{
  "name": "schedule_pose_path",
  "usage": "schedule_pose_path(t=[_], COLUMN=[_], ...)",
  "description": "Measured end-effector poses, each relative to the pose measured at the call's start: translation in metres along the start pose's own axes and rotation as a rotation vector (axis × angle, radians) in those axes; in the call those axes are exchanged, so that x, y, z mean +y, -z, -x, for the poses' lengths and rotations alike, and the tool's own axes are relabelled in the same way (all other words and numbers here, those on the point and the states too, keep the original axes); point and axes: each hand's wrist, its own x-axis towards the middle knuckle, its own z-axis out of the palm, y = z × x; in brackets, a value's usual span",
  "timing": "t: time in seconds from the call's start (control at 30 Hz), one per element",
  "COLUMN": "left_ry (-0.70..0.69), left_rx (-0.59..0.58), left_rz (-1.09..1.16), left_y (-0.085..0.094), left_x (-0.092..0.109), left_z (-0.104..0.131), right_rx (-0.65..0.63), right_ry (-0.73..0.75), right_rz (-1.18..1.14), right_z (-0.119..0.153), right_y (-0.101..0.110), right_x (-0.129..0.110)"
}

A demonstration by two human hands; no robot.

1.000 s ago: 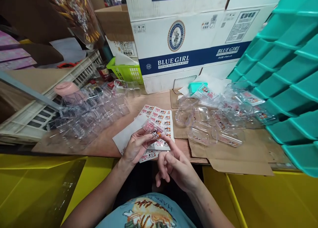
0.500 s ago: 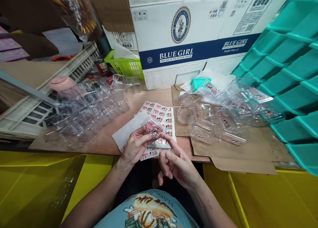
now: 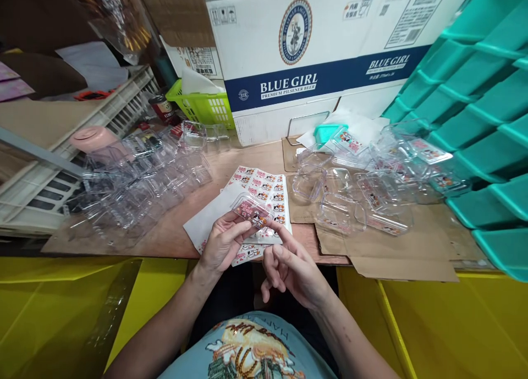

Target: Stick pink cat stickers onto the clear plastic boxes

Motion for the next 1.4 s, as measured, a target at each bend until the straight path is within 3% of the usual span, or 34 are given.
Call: schedule_pose_path(t=[0.17,0.43,0.53,0.63,0.7,0.8,0.87,0.93,1.07,1.1,1.17,1.23,1.3,1.4], left_ry=[0.02,-0.094,-0.141,-0.193,-0.207,-0.177,-0.163,-0.116,0.008,-0.01,-0.134,-0.341,-0.423,-0.356], left_rx=[-0.01,0.145,0.173,0.206,0.21,0.196,0.2,0.179,-0.052,-0.087,-0.038,0.174,0.327,0.339], left_rz=[0.023,-0.03,-0.076,-0.085,-0.073,-0.046,-0.004,0.028,-0.152,-0.271,-0.621,-1.095,-1.493,-1.735], left_y=[0.0,-0.01,-0.015,-0.018,-0.02,-0.021,-0.022,-0.025,-0.032,-0.028,-0.008,0.026,0.064,0.103], left_x=[0.004,-0.001,-0.004,-0.005,-0.005,-0.002,0.002,0.006,0.014,0.017,0.026,0.034,0.04,0.045], left_z=[0.001,-0.001,-0.001,-0.002,-0.003,-0.003,-0.003,-0.002,-0.001,-0.002,-0.009,-0.022,-0.039,-0.058], right_rx=[0.018,0.138,0.311,0.555,0.579,0.488,0.493,0.507,0.485,0.534,0.733,0.97,1.055,1.059], right_ry=[0.022,0.004,0.117,0.436,0.623,0.722,0.704,0.696,0.754,0.803,0.923,0.948,0.772,0.532], right_rz=[-0.005,0.145,0.561,1.166,1.479,1.759,1.79,1.661,1.343,1.362,1.517,1.732,1.995,2.277], right_z=[-0.001,-0.001,0.001,-0.002,-0.007,-0.017,-0.02,-0.021,-0.014,-0.011,-0.006,-0.003,-0.006,-0.02], right_y=[-0.002,-0.01,-0.014,-0.015,-0.015,-0.011,-0.007,-0.003,0.005,0.009,0.024,0.046,0.068,0.082], right_x=[0.003,0.004,0.005,0.009,0.012,0.014,0.013,0.008,-0.03,-0.047,-0.089,-0.132,-0.167,-0.187])
